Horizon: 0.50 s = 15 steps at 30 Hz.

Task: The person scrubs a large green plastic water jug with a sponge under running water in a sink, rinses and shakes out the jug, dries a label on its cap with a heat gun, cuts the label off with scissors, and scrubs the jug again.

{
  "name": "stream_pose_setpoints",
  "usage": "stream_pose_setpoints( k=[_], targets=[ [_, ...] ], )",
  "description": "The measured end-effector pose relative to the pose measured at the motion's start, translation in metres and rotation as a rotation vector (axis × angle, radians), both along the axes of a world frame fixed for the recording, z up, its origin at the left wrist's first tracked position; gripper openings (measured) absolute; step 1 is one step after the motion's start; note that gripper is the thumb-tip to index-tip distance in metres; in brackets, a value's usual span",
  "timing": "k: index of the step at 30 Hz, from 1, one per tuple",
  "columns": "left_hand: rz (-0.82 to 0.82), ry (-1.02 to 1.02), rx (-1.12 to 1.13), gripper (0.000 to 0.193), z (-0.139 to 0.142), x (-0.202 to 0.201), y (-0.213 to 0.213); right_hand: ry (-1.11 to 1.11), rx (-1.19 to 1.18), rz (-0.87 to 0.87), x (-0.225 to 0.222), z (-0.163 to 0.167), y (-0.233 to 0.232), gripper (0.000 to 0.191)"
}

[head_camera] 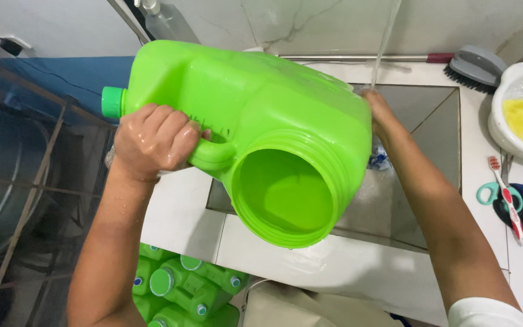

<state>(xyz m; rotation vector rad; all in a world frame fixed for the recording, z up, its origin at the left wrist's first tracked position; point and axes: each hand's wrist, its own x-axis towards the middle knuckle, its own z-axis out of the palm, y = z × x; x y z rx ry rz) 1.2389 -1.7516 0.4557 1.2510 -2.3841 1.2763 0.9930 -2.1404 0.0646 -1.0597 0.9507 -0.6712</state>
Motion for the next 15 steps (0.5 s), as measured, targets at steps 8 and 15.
stream_pose_setpoints(
  k=[8, 15],
  targets=[
    [0.011, 0.128, 0.007, 0.034, -0.041, 0.033, 0.007, 0.065, 0.027, -0.025, 0.014, 0.011, -0.005, 0.019],
    [0.432, 0.768, 0.268, 0.038, -0.179, 0.017, -0.047, 0.289, -0.269, 0.158, -0.008, 0.097, -0.005, 0.021]
  ],
)
